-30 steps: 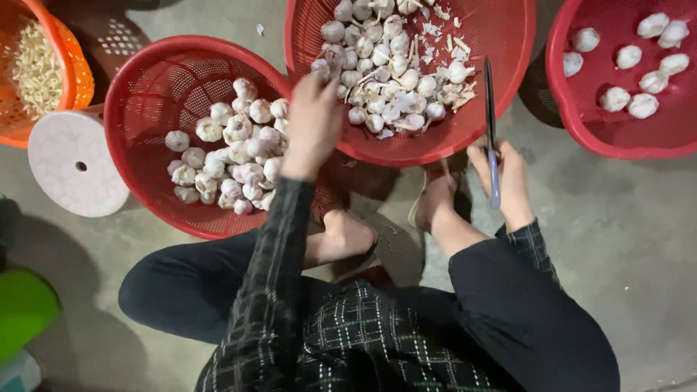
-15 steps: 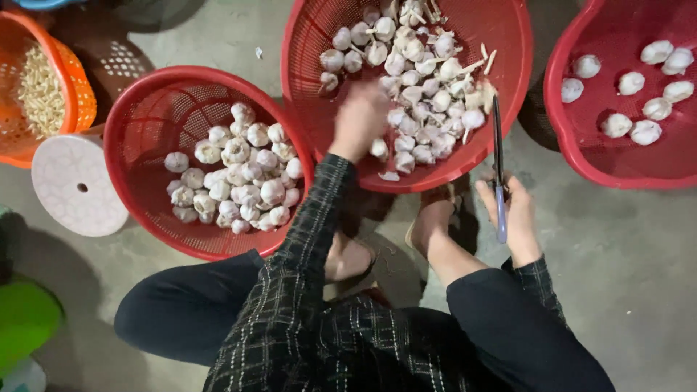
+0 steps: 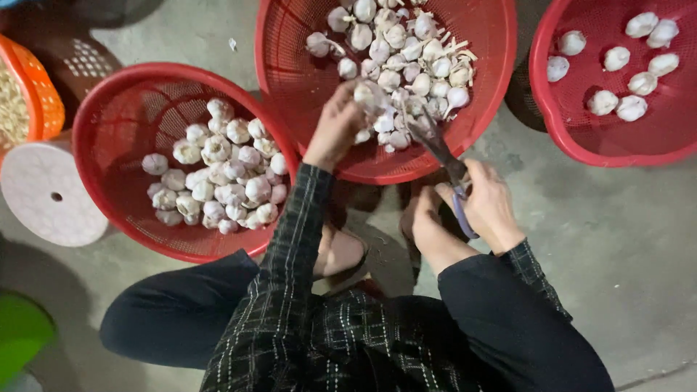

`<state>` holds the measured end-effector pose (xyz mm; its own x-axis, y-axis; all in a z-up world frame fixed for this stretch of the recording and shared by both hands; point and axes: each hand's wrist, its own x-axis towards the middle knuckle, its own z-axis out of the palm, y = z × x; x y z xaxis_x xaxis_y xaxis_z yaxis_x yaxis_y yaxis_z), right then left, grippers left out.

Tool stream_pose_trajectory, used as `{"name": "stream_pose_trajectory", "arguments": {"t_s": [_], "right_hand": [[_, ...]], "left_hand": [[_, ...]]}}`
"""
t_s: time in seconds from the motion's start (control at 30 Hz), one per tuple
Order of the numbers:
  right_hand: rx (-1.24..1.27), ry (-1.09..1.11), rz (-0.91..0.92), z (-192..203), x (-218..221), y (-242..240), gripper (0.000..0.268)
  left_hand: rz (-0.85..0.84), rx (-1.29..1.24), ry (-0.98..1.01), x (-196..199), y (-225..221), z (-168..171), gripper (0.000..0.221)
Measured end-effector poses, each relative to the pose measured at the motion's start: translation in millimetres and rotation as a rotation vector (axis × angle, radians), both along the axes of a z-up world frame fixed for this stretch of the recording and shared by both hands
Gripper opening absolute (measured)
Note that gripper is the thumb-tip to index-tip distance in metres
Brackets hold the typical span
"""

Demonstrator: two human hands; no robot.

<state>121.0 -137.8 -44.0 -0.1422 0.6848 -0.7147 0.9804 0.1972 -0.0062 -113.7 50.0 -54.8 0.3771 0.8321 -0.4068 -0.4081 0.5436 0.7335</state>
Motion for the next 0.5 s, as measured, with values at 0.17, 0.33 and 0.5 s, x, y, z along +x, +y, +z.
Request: {"name": "stream_pose_trajectory", "arguments": {"t_s": [0.17,0.33,0.5], "right_hand": [[0.481,0.441,-0.373,38.5,28.5,6.7,0.078],[0.475,0.502,-0.261,61.7,8.7,13.0,0.072],[0.351,0.528,-0.344,73.9,-12.0,15.6,0.057]], "left_hand": [[0.142,0.079,0.026,12.7,-70.7,-8.5,0.060],[0.007,0.195,0.461,21.4,-104.4,-9.5,0.072],[-0.099,0.186,0.782,21.2,-105.5,4.6,0.063]]}}
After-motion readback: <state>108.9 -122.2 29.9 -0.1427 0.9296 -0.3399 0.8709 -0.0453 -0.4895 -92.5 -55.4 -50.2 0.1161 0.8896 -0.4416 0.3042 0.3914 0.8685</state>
